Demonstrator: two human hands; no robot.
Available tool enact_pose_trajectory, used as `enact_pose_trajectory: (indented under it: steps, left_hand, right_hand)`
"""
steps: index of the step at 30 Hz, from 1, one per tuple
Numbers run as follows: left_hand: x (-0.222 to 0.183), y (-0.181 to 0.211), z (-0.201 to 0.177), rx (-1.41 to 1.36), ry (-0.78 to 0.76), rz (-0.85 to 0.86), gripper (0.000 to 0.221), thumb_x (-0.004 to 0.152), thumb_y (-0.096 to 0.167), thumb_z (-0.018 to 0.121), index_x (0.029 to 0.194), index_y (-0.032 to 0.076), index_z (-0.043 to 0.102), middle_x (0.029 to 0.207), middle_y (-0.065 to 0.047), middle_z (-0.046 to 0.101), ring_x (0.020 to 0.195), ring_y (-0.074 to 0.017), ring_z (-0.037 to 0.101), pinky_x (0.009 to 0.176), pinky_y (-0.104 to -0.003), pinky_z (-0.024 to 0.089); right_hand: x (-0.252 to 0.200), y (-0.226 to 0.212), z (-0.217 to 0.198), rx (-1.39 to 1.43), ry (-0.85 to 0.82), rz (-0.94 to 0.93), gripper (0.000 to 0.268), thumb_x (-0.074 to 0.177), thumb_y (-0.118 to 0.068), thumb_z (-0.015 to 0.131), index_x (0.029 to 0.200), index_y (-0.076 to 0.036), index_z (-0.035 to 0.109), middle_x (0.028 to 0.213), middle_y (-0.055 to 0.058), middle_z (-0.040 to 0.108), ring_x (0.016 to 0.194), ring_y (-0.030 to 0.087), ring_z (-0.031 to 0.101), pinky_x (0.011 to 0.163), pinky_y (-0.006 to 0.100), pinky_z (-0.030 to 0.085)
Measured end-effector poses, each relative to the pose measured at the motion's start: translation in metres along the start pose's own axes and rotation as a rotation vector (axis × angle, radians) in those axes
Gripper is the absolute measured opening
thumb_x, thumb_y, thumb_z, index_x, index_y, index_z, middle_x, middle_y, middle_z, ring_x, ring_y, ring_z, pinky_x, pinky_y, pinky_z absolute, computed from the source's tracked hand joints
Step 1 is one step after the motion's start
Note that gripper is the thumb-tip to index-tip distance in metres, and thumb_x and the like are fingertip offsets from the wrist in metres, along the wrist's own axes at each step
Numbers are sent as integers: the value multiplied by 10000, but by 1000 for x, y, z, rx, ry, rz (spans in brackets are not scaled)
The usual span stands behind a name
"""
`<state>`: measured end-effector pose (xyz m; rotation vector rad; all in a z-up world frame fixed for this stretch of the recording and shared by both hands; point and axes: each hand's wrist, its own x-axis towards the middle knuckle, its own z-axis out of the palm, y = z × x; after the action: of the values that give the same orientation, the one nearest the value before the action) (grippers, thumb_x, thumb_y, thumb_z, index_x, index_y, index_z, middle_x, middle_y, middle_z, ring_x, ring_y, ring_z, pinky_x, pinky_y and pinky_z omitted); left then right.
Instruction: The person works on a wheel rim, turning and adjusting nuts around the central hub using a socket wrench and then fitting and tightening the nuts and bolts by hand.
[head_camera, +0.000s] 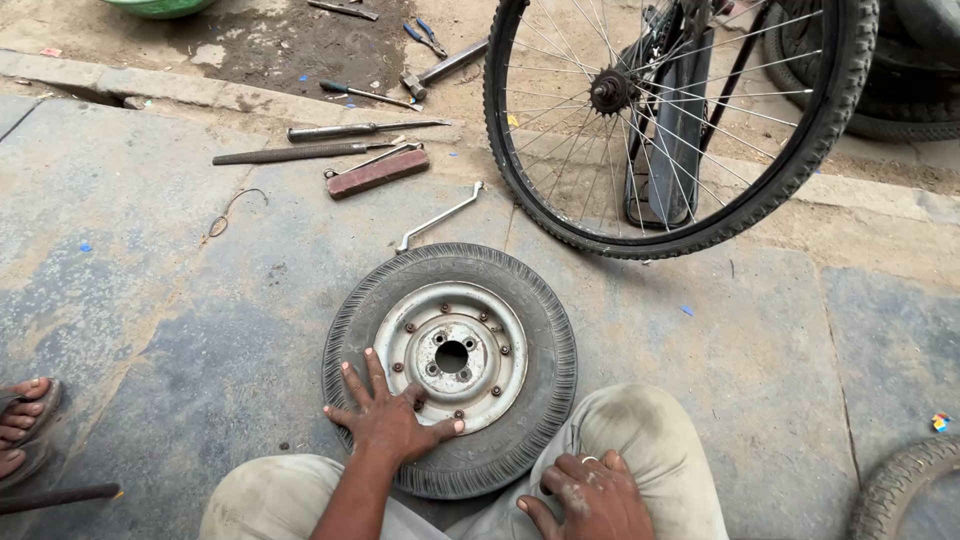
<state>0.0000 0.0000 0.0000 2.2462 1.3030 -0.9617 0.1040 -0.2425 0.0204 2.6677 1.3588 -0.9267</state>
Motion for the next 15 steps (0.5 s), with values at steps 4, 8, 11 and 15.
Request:
enact_pose_trajectory:
  steps: [4,8,11,15]
  left_hand:
    - [23,-9,18,31,28,-4,1186,583,979,678,1554,342,436,1705,-161,-267,1514,-497,-297,1099,-821,115]
    - [24,-10,20,-13,34,12,1095,571,935,678,1521,425,482,1718,-145,-259,1534,-490,-292,1129,-831,97]
    - [23,-10,20,17,54,14,1139,569,959,685,1522,365,491,1718,-154,-241,1528,-497,-274,1114,-824,123]
    - [17,-9,23,-33,35,27,1125,521,928,728,1504,428,511,1712,-169,-264,1529,-499,-297,1135,-831,73]
  right_hand:
    - [-10,2,3,88,206,-137,399,868,-488,708,1039,-133,770,1079,68,721,1015,254,678,980,454,386]
    - [-9,1,-1,89,224,-162,409,873,-476,697,1056,-118,768,1086,79,717,1023,253,670,976,471,371]
    - [-13,-1,-2,76,140,-110,434,897,-507,666,1104,-135,752,1120,64,702,1040,217,659,990,440,377]
    - [-14,-2,-4,73,172,-137,432,892,-504,672,1094,-133,759,1132,66,707,1065,212,645,1001,451,356]
